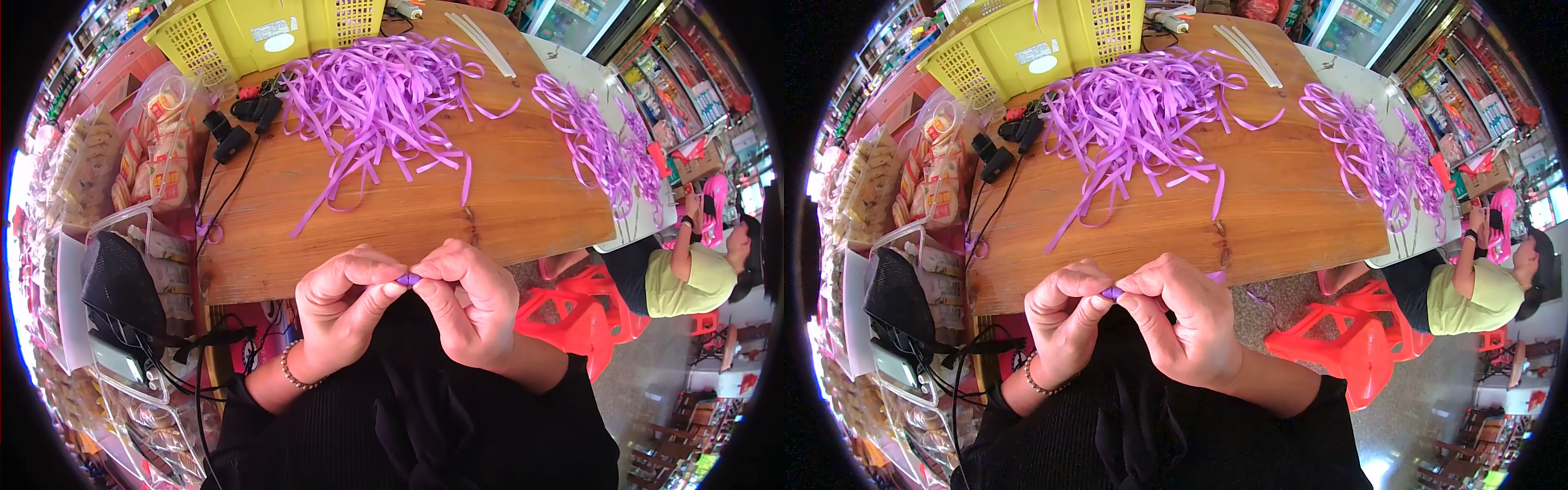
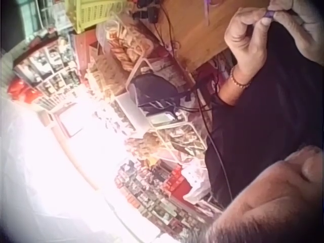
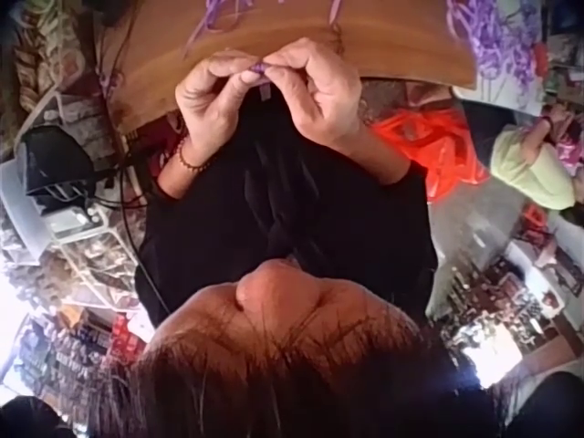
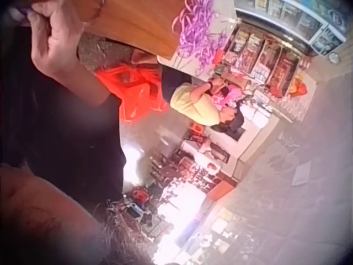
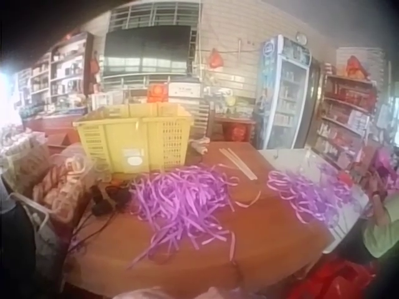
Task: The person picks up a purple ribbon from a pile on a wooden table and ties a knot at one end by hand, repeating this process several times.
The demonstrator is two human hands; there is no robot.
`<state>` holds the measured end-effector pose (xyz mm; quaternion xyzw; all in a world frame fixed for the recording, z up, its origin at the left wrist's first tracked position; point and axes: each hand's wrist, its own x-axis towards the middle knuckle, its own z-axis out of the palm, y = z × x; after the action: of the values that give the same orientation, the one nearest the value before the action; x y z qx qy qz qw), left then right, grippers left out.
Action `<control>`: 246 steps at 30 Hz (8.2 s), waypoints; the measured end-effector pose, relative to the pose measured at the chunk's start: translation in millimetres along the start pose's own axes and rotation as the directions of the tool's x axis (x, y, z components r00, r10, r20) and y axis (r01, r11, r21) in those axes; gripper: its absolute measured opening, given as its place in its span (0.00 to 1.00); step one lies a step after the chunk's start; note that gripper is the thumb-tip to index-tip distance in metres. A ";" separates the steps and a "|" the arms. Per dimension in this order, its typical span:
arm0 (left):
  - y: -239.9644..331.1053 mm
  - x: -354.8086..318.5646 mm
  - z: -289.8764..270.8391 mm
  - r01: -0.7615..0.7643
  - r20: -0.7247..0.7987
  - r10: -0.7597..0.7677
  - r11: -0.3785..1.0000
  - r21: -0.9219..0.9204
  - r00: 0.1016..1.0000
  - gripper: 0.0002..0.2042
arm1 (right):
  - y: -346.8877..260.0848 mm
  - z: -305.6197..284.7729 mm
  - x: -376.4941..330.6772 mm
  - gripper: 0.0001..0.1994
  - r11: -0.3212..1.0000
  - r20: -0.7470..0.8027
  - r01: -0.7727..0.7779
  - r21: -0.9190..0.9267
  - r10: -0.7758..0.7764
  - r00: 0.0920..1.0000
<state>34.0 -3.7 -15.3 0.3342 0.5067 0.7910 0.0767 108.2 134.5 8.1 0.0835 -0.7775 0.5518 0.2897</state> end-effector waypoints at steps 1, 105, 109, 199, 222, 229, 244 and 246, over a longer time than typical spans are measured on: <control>0.7 -0.7 -0.3 0.069 -0.002 -0.069 0.992 -0.107 0.998 0.04 | -0.9 -1.6 0.5 0.02 1.000 0.000 0.000 -0.001 0.000 1.000; -56.2 42.9 -83.9 0.431 0.004 -0.683 0.457 -0.778 0.730 0.11 | 64.9 -112.3 -25.8 0.03 0.706 0.263 -0.708 0.006 0.682 0.682; -56.2 46.1 -63.9 0.501 0.010 -0.706 0.492 -0.712 0.708 0.10 | 71.4 -166.2 -30.2 0.02 0.745 -0.001 -0.649 0.154 0.657 0.754; -27.3 32.7 -17.7 0.736 0.347 -0.661 0.503 -0.453 0.665 0.10 | 44.8 -3.2 15.7 0.06 0.965 -0.130 0.090 -0.245 -0.125 0.984; -25.3 32.3 -32.9 0.773 0.540 -0.603 0.219 -0.596 0.587 0.04 | 43.9 -6.0 30.8 0.09 0.971 0.113 0.236 0.030 -0.238 0.965; -11.3 25.8 -10.4 0.624 0.248 -0.599 0.573 -0.531 0.761 0.03 | 32.5 -13.6 39.8 0.04 0.995 0.241 0.085 0.048 -0.094 0.966; -7.9 35.6 -17.3 -0.549 0.329 0.444 0.598 0.584 0.833 0.11 | 22.8 6.3 8.9 0.06 0.018 0.423 -0.534 0.845 0.588 0.689; -4.3 34.7 -17.6 -0.497 0.302 0.396 0.655 0.569 0.868 0.11 | 21.0 6.4 7.2 0.05 0.025 0.391 -0.529 0.848 0.645 0.657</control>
<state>-4.1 1.1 -7.9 0.5130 0.6359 0.5412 -0.1986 90.5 138.0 -6.4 -0.1248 -0.2635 0.9562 -0.0272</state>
